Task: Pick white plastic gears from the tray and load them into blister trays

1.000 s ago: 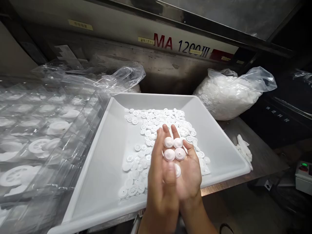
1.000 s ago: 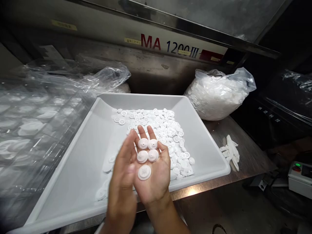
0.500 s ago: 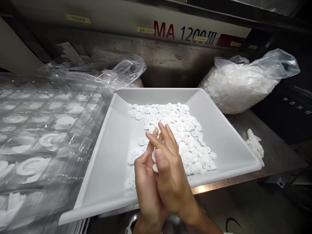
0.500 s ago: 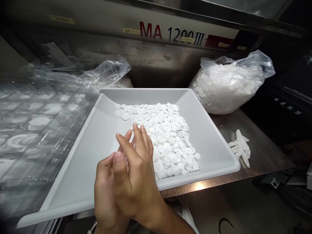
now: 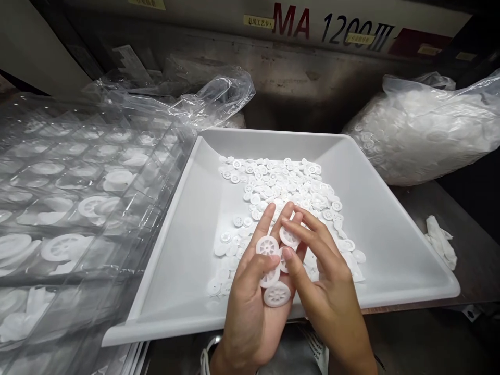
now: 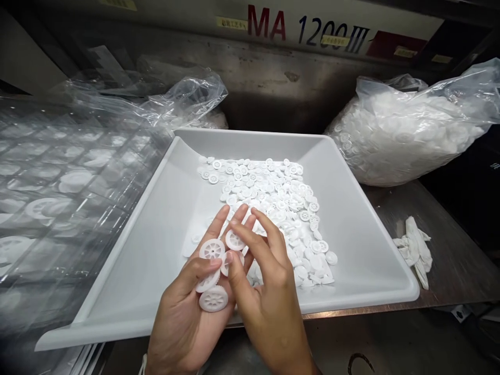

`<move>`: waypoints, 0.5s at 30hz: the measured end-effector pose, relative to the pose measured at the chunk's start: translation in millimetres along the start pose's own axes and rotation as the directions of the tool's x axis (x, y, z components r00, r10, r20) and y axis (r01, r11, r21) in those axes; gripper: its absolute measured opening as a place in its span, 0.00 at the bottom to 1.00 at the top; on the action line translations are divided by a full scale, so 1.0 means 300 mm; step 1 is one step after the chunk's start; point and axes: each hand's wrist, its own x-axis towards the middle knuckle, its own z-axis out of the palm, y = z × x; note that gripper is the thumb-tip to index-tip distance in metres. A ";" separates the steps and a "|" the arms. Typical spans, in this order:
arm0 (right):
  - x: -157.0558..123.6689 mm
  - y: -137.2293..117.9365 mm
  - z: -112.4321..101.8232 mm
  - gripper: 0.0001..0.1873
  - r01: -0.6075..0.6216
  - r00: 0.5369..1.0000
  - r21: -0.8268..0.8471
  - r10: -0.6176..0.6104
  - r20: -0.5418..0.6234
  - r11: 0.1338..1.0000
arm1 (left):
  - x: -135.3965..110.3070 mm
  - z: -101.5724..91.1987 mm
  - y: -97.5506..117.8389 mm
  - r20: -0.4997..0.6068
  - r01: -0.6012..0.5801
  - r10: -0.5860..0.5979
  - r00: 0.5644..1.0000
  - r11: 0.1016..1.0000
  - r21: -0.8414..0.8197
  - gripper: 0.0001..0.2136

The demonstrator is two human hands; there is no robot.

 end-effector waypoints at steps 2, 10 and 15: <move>0.001 -0.001 0.001 0.17 -0.008 1.000 -0.011 0.008 -0.017 1.000 | 0.004 0.000 0.003 -0.015 0.013 -0.012 1.000 1.000 0.003 0.22; -0.004 0.014 0.008 0.20 -0.011 0.999 0.050 0.013 -0.030 0.999 | 0.016 0.014 0.015 -0.076 0.014 -0.017 0.997 0.999 -0.043 0.20; -0.007 0.013 0.005 0.25 -0.036 0.999 0.102 0.034 0.017 0.994 | 0.012 0.015 0.017 -0.088 0.014 -0.020 0.996 0.998 -0.067 0.20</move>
